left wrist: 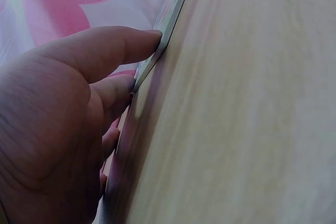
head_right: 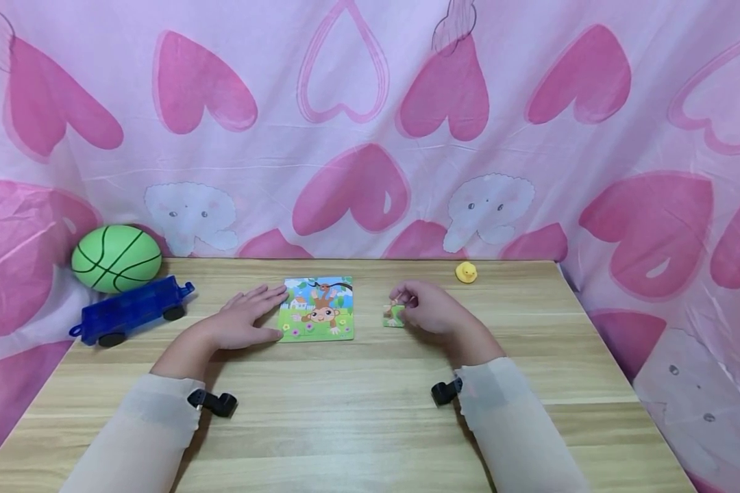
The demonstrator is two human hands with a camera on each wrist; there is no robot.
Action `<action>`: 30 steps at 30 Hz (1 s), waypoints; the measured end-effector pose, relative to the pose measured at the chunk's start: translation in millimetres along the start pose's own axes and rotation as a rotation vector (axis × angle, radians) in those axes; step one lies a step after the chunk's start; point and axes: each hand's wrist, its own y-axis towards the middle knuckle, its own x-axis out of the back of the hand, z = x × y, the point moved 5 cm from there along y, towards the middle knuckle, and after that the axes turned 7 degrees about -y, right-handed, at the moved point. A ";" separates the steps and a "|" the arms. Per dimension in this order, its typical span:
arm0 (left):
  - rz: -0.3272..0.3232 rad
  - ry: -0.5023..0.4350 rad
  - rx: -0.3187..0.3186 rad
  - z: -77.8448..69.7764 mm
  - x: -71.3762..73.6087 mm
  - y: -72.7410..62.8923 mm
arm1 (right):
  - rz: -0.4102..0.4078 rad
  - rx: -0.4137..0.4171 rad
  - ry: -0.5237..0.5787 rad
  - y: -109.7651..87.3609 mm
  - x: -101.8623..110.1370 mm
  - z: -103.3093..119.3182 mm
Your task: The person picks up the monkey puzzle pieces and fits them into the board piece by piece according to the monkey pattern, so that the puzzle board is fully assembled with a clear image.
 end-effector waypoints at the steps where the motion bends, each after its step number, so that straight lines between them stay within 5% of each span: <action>1: 0.000 0.000 -0.001 -0.1 -0.1 0.0 | 0.005 0.008 0.008 2.1 -2.0 6.0; 19: 0.001 -0.006 -0.003 1.8 -0.9 0.2 | 0.061 0.135 0.092 37.5 -33.8 79.1; 30: 0.002 0.002 -0.001 2.3 -1.1 0.4 | 0.105 0.135 0.134 45.9 -59.8 81.7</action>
